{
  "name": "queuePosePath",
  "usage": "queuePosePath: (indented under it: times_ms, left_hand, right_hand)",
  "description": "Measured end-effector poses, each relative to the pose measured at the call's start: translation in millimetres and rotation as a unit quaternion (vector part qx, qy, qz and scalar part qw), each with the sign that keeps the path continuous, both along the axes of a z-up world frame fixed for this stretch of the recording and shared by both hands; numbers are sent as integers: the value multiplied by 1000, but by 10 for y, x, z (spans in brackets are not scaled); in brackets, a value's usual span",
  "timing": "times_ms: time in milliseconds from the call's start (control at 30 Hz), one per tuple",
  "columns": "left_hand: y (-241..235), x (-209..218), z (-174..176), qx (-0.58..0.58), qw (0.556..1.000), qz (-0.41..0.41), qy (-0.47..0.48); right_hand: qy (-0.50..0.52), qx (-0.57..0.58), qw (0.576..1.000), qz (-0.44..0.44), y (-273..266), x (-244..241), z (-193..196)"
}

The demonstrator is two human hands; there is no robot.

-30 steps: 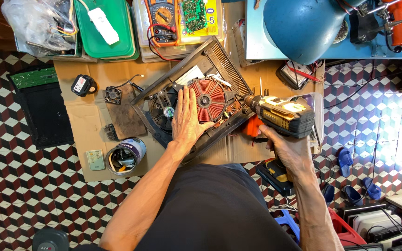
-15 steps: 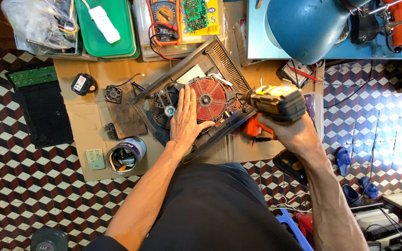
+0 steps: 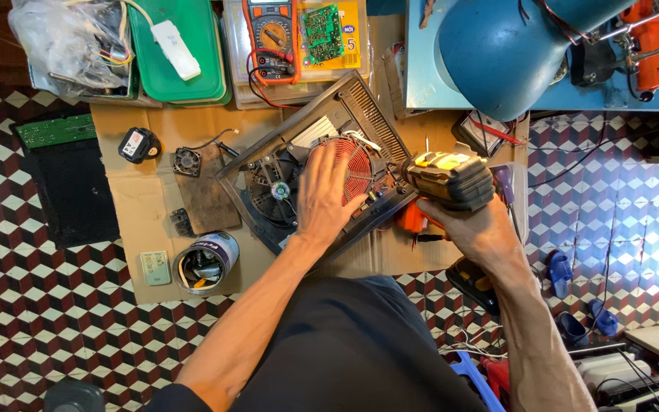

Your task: The person removes the back cover of a black electronic device and uses a cordless drill to unscrew and remove internal components, including a fan and a heatsink. The removed parts are placed on the workbench.

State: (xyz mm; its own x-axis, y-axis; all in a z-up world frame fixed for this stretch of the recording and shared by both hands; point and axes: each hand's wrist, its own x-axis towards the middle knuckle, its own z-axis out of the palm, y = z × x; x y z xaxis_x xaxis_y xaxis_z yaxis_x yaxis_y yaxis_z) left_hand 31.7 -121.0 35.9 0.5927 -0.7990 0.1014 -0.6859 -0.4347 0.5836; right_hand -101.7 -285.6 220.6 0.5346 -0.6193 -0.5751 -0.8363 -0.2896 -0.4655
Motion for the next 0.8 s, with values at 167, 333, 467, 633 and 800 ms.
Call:
queuePosePath:
  times_ms: [167,333,467,633,800]
  left_hand:
    - [-682,-99,-200,-71,990,-103,66]
    - [-873,-99,-316,-52,992,-98,62]
    - [-811,-100,-259,-98,989,-80,70]
    - [-755,-106,-198,-106,990,-72,52]
    - [-764,-102,-141,-134,987,-59,70]
  right_hand:
    - [-12,-14,1000,0,9,12,79]
    - [35,34,996,-71,10,-5,114]
    - [-17,37,994,-102,25,-49,141]
    - [59,38,989,-128,51,-87,115]
    - [-4,3,990,-139,190,-171,264]
